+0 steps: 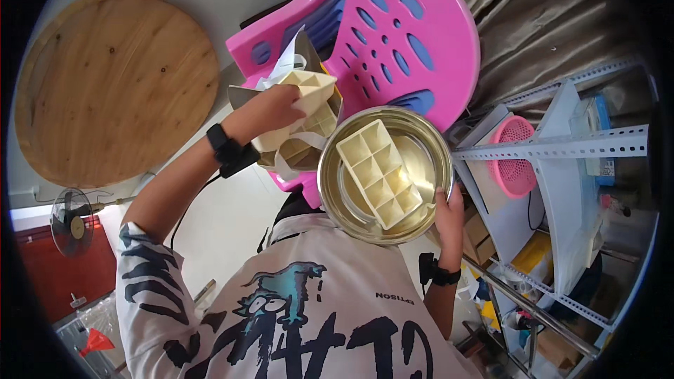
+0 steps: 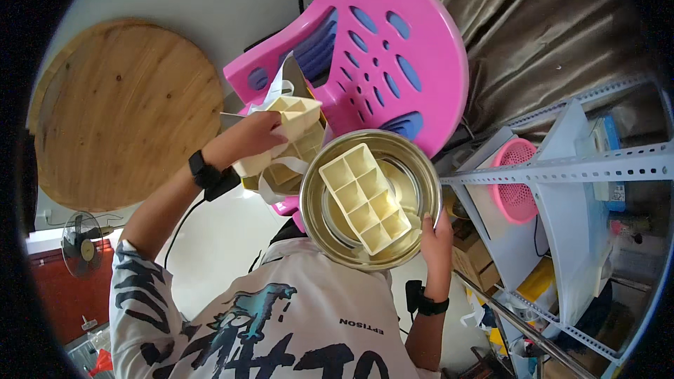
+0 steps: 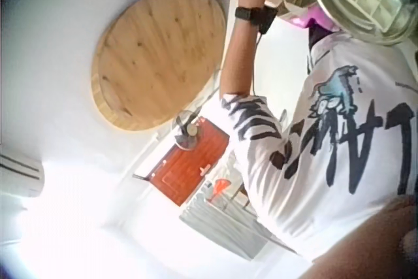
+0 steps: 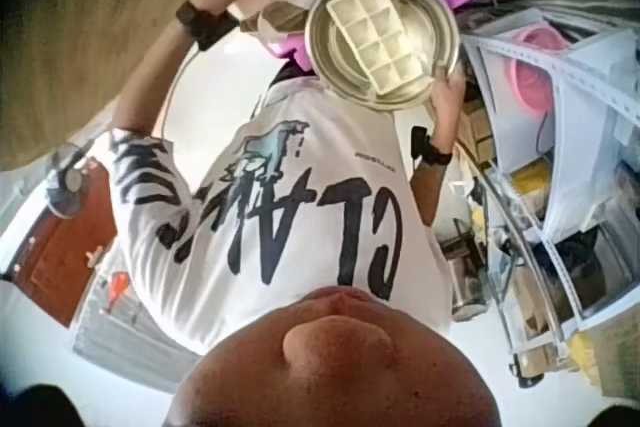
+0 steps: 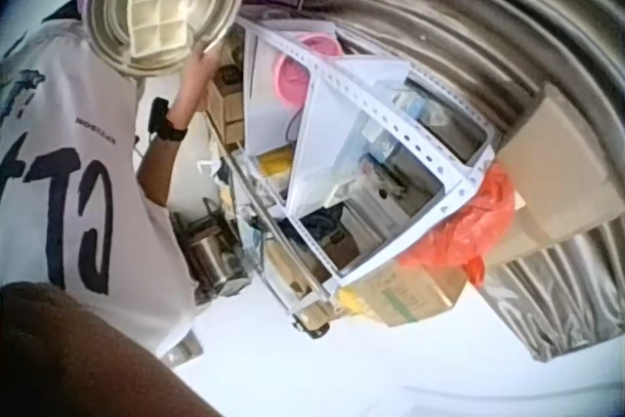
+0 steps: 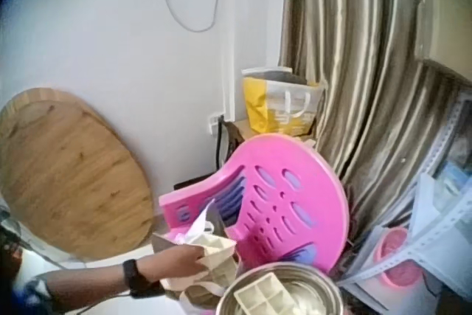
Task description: The recorder organizes plastic ice cube trays and a metal bowl, moving them from a workspace to storage shelves and then walking to a table to handle water bottles.
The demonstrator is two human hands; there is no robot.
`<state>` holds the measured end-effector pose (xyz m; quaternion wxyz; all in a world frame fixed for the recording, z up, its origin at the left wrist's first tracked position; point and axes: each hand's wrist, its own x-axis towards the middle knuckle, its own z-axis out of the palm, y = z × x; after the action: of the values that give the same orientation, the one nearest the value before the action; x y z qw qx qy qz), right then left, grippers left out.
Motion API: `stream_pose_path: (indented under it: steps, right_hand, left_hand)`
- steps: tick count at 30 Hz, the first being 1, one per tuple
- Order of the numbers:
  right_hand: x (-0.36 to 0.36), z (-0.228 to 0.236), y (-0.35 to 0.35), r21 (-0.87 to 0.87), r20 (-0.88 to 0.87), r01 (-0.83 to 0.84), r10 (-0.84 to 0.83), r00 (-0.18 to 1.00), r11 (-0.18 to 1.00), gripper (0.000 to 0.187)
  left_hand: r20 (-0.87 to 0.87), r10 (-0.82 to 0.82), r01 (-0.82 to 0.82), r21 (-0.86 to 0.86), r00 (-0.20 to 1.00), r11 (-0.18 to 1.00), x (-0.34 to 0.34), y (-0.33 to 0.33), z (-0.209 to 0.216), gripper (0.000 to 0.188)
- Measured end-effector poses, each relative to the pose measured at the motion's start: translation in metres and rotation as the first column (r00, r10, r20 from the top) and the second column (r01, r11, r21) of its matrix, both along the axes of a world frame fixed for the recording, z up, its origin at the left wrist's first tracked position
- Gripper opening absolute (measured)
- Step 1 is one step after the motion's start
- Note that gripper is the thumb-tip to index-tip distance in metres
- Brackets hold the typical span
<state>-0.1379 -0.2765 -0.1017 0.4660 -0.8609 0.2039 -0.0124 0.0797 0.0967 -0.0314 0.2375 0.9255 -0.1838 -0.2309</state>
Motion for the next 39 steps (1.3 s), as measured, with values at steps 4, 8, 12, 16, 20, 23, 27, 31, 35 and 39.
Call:
stream_pose_path:
  steps: [4, 8, 12, 16, 20, 23, 27, 31, 35, 39]
  right_hand:
    - [0.001, -0.001, 0.001, 0.011, 0.0, 0.008, -0.008, 1.0, 1.0, 0.035]
    - [0.001, 0.0, 0.001, -0.037, 0.001, 0.018, -0.018, 1.0, 0.999, 0.035]
    - [0.006, 0.009, 0.003, -0.039, -0.033, 0.009, -0.01, 0.999, 0.999, 0.034]
    - [0.008, 0.007, 0.003, -0.032, -0.027, 0.011, -0.012, 1.0, 0.999, 0.034]
    - [0.011, 0.007, 0.002, -0.056, -0.037, 0.02, -0.023, 0.999, 0.998, 0.034]
    - [0.011, 0.009, 0.003, -0.051, -0.019, 0.025, -0.026, 0.999, 0.998, 0.034]
    - [0.017, 0.011, 0.003, -0.044, -0.036, 0.026, -0.028, 0.999, 0.999, 0.034]
    - [0.016, 0.011, 0.004, -0.056, -0.045, 0.042, -0.045, 0.998, 0.998, 0.034]
    - [0.02, 0.009, 0.004, -0.077, -0.037, -0.008, 0.005, 0.999, 0.997, 0.036]
    - [0.019, 0.008, 0.006, -0.048, -0.044, 0.0, -0.002, 0.999, 0.999, 0.036]
  left_hand:
    - [-0.065, -0.025, 0.029, 0.055, 0.998, 0.998, 0.017, -0.028, -0.025, 0.039]
    - [-0.109, -0.074, 0.095, 0.208, 0.991, 0.973, 0.033, -0.035, -0.013, 0.045]
    - [-0.181, -0.149, 0.198, 0.295, 0.972, 0.935, 0.048, -0.026, 0.012, 0.045]
    - [-0.147, -0.121, 0.162, 0.302, 0.982, 0.939, 0.056, -0.019, 0.016, 0.043]
    - [-0.057, -0.201, 0.209, 0.274, 0.978, 0.939, 0.052, 0.001, 0.019, 0.038]
    - [-0.034, -0.119, 0.124, 0.222, 0.992, 0.967, 0.038, 0.007, 0.047, 0.035]
    - [0.012, -0.232, 0.223, 0.23, 0.973, 0.947, 0.047, 0.011, -0.001, 0.03]
    - [0.307, -0.526, 0.419, 0.351, 0.793, 0.837, 0.062, -0.017, -0.069, 0.017]
    - [0.325, -0.774, 0.485, 0.631, 0.544, 0.605, 0.088, -0.036, -0.17, 0.018]
    - [-0.062, -0.571, 0.549, 0.375, 0.818, 0.747, 0.091, -0.025, -0.226, 0.015]
